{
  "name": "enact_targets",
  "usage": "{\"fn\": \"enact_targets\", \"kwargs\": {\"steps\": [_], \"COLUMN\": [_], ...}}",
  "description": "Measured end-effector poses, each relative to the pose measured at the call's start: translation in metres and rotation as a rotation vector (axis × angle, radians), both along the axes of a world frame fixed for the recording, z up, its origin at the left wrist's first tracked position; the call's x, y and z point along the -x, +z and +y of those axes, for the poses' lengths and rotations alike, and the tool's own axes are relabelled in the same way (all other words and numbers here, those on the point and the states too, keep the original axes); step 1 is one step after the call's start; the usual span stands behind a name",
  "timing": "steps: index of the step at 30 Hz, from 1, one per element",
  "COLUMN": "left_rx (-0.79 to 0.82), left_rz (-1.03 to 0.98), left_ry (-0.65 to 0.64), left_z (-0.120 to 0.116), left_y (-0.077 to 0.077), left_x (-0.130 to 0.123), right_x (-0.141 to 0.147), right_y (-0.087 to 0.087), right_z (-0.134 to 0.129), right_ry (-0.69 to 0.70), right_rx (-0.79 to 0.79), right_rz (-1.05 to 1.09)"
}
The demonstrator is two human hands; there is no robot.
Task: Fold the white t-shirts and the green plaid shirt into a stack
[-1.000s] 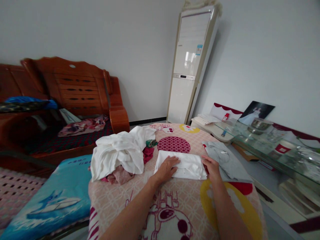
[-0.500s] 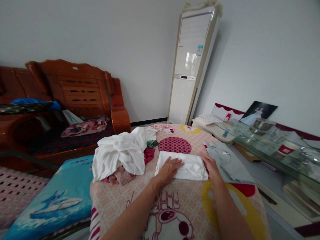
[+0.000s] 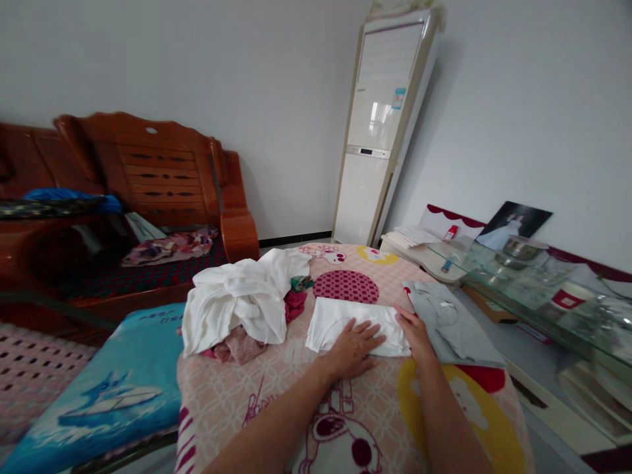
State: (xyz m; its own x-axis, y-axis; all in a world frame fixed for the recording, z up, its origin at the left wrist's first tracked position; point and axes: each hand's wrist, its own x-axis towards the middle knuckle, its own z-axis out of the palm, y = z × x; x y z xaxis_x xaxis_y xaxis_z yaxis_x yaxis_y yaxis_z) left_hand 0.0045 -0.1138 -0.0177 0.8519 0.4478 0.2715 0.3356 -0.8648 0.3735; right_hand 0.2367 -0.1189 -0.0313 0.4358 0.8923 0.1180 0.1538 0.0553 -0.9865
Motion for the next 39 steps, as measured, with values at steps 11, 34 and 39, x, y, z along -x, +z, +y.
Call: {"fn": "enact_targets", "kwargs": {"steps": [11, 34, 39], "left_rx": [0.219, 0.231, -0.103], "left_rz": [-0.63, -0.407, -0.556], "left_ry": [0.791, 0.806, 0.69], "left_z": [0.058, 0.073, 0.054], "left_y": [0.014, -0.008, -0.004], "left_x": [0.072, 0.071, 0.059], "right_x": [-0.008, -0.006, 0.003], "right_y": [-0.016, -0.015, -0.003], "right_z": [-0.002, -0.007, -0.031], "right_ry": [0.023, -0.129, -0.267], "right_rx": [0.013, -0.008, -0.202], "right_rz": [-0.073, -0.195, -0.535]}}
